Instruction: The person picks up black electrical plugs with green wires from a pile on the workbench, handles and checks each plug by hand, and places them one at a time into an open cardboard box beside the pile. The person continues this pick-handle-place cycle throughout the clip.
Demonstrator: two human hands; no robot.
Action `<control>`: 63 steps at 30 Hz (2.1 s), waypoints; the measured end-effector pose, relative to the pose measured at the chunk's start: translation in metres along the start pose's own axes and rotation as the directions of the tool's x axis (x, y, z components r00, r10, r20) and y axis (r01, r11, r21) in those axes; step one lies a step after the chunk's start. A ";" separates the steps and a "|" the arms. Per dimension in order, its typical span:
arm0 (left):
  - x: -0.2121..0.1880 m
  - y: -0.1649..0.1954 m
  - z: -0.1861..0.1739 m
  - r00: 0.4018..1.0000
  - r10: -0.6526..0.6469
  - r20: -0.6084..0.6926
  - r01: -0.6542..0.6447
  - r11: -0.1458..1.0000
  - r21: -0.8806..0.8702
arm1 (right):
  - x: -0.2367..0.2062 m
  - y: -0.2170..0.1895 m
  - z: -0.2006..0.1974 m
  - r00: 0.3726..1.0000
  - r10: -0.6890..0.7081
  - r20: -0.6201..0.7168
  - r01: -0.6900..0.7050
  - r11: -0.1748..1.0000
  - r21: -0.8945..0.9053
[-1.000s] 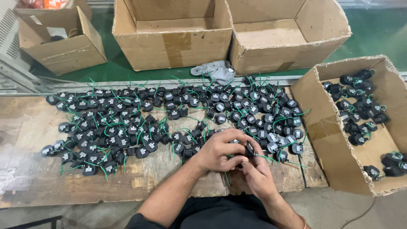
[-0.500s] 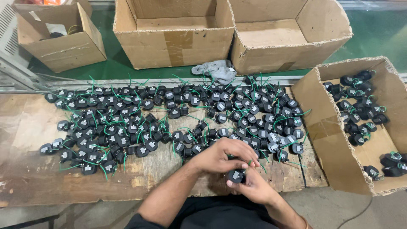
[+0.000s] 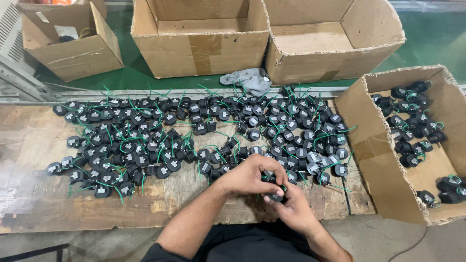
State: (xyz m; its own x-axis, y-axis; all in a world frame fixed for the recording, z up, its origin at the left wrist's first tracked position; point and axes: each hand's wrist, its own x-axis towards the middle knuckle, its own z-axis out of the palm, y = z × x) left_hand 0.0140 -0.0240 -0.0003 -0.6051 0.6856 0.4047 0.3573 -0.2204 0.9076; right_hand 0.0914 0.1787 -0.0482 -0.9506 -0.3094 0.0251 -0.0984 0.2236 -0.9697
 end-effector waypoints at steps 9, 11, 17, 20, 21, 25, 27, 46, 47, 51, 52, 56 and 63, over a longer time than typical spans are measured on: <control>0.000 0.003 -0.024 0.958 0.114 -0.262 -0.109 0.993 0.033 | 0.009 -0.027 -0.005 0.953 -0.302 -0.020 0.290 0.931 -0.221; 0.004 0.004 -0.030 0.891 -0.001 -0.453 0.110 0.970 0.215 | 0.010 -0.031 -0.006 0.970 -0.228 -0.087 0.217 0.969 -0.116; 0.012 -0.016 -0.019 0.863 -0.171 -0.476 0.460 0.656 0.599 | 0.010 -0.026 -0.009 0.993 -0.030 -0.118 0.063 0.955 0.288; 0.011 -0.033 -0.025 0.845 -0.193 -0.499 0.441 0.780 0.445 | 0.010 -0.019 -0.010 0.991 -0.023 -0.129 0.056 0.965 0.257; 0.011 -0.038 -0.027 0.834 -0.226 -0.503 0.425 0.844 0.327 | 0.009 -0.018 -0.010 0.987 -0.055 -0.148 0.090 0.967 0.240; 0.000 -0.046 -0.032 0.890 -0.229 -0.395 0.229 0.972 -0.047 | 0.007 -0.018 -0.017 0.957 -0.133 -0.259 0.196 0.952 0.235; -0.004 -0.047 -0.031 0.908 -0.182 -0.377 0.096 0.967 -0.234 | 0.007 -0.022 -0.022 0.952 -0.040 -0.304 0.068 0.994 0.082; -0.004 0.003 -0.017 0.966 0.186 -0.179 -0.175 0.982 0.074 | 0.020 -0.034 0.003 0.956 -0.170 -0.239 0.145 0.982 -0.118; -0.002 0.003 -0.014 0.964 0.196 -0.182 -0.181 0.979 0.095 | 0.021 -0.039 0.004 0.959 -0.154 -0.239 0.110 0.976 -0.188; -0.001 -0.001 -0.002 0.970 -0.146 -0.193 0.128 0.987 -0.100 | 0.020 -0.054 0.010 0.958 -0.190 -0.214 0.101 0.924 -0.370; -0.001 -0.001 -0.001 0.969 -0.141 -0.202 0.120 0.986 -0.112 | 0.020 -0.055 0.010 0.955 -0.218 -0.200 0.126 0.911 -0.392; -0.004 0.003 -0.015 0.977 0.014 -0.212 -0.001 0.998 0.060 | 0.021 -0.052 0.010 0.948 -0.236 -0.213 0.158 0.931 -0.329; -0.013 0.006 -0.049 0.938 -0.075 -0.338 0.307 0.629 0.714 | 0.016 -0.043 0.005 0.937 -0.241 -0.252 0.213 0.968 -0.135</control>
State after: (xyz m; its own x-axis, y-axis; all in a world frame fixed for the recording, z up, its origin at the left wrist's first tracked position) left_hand -0.0112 -0.0685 0.0049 -0.8349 0.4251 0.3497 0.5468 0.5676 0.6156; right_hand 0.0816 0.1593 -0.0074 -0.9414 -0.1110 0.3186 -0.3372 0.2749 -0.9004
